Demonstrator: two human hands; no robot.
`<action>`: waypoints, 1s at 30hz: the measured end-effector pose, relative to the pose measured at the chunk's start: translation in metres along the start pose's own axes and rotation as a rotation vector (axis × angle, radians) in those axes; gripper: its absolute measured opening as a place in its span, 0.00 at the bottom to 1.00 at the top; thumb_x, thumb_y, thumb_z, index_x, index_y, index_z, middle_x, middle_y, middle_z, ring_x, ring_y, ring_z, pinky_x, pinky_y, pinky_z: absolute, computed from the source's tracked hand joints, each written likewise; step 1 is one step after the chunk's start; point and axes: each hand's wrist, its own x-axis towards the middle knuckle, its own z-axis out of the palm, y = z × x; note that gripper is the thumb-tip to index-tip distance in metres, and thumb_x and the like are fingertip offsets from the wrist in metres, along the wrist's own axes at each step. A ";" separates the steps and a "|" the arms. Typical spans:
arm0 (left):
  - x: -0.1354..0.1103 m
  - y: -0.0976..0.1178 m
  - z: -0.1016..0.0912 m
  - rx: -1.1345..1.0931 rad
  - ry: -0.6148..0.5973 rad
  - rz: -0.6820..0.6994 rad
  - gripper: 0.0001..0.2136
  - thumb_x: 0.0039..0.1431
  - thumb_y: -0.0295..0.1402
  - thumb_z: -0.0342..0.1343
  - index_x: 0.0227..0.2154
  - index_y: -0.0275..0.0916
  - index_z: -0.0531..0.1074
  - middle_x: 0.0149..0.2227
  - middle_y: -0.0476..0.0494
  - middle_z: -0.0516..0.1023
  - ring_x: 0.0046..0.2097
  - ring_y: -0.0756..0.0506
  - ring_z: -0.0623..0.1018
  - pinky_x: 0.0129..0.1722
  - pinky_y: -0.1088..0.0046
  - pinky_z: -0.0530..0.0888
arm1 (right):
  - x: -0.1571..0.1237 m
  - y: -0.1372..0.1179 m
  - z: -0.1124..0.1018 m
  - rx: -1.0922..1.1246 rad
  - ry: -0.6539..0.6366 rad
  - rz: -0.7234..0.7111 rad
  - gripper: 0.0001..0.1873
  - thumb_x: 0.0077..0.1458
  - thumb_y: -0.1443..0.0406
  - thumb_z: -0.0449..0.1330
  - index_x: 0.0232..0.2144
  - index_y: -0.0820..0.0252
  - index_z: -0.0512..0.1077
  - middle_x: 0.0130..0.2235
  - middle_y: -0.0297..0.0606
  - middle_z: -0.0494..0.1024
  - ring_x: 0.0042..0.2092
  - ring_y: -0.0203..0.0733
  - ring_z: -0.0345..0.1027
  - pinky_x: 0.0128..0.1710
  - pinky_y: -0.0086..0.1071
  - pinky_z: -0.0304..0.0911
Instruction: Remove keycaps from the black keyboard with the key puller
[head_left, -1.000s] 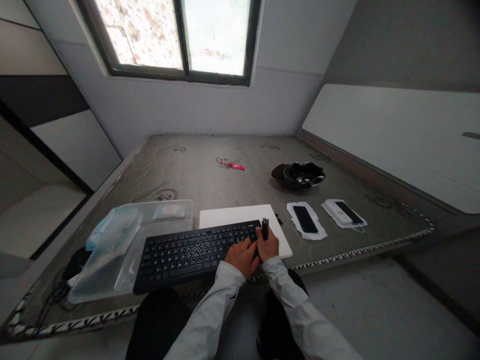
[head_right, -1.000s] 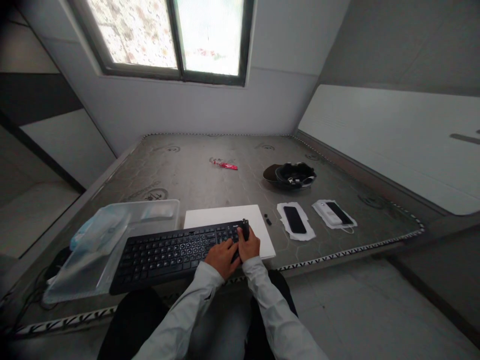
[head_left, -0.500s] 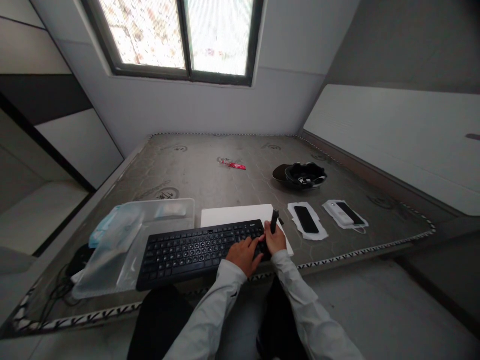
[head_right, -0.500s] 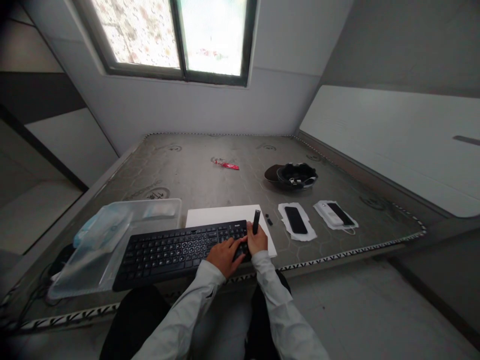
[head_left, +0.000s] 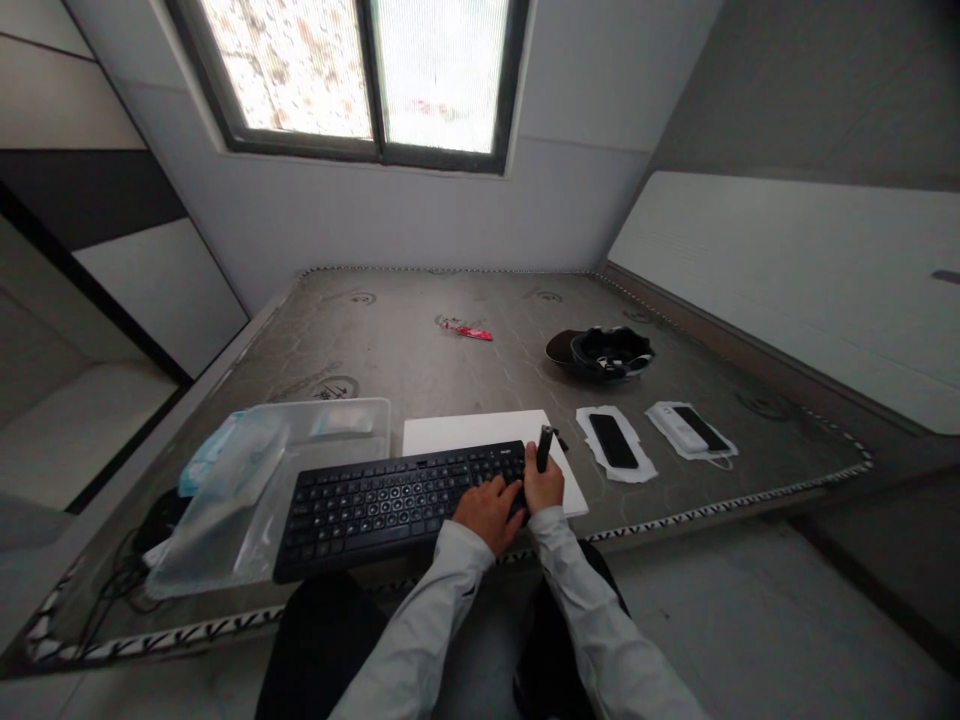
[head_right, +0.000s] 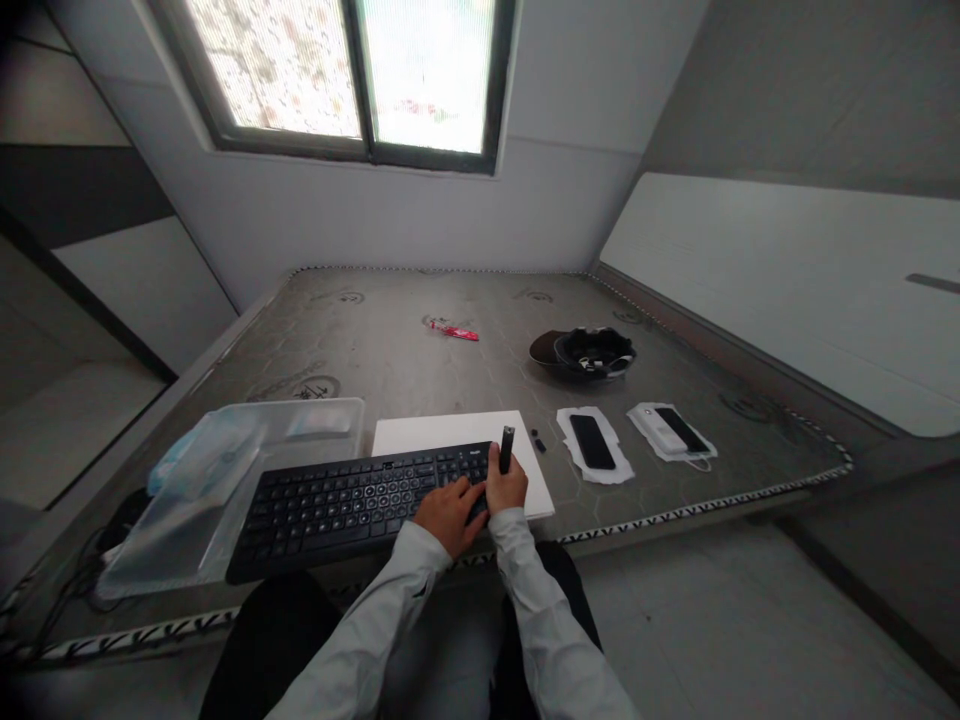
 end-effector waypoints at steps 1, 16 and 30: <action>0.000 0.000 0.000 0.000 0.005 0.001 0.20 0.60 0.41 0.48 0.54 0.47 0.62 0.43 0.44 0.70 0.43 0.44 0.73 0.40 0.67 0.72 | 0.000 0.001 0.000 0.016 0.018 0.009 0.32 0.51 0.39 0.46 0.19 0.58 0.69 0.21 0.43 0.75 0.27 0.47 0.68 0.28 0.33 0.59; 0.000 -0.001 -0.002 0.031 -0.029 -0.004 0.19 0.61 0.40 0.46 0.55 0.50 0.61 0.42 0.45 0.70 0.40 0.45 0.73 0.37 0.69 0.71 | -0.012 0.002 0.004 -0.014 0.192 0.036 0.32 0.53 0.41 0.46 0.25 0.61 0.73 0.23 0.46 0.76 0.29 0.48 0.70 0.29 0.33 0.59; 0.001 -0.001 -0.003 0.025 -0.047 0.013 0.15 0.60 0.38 0.48 0.49 0.47 0.66 0.40 0.45 0.69 0.40 0.46 0.72 0.38 0.70 0.71 | -0.021 -0.003 0.004 0.001 0.157 -0.017 0.33 0.53 0.42 0.46 0.28 0.64 0.75 0.25 0.47 0.77 0.31 0.50 0.73 0.30 0.34 0.62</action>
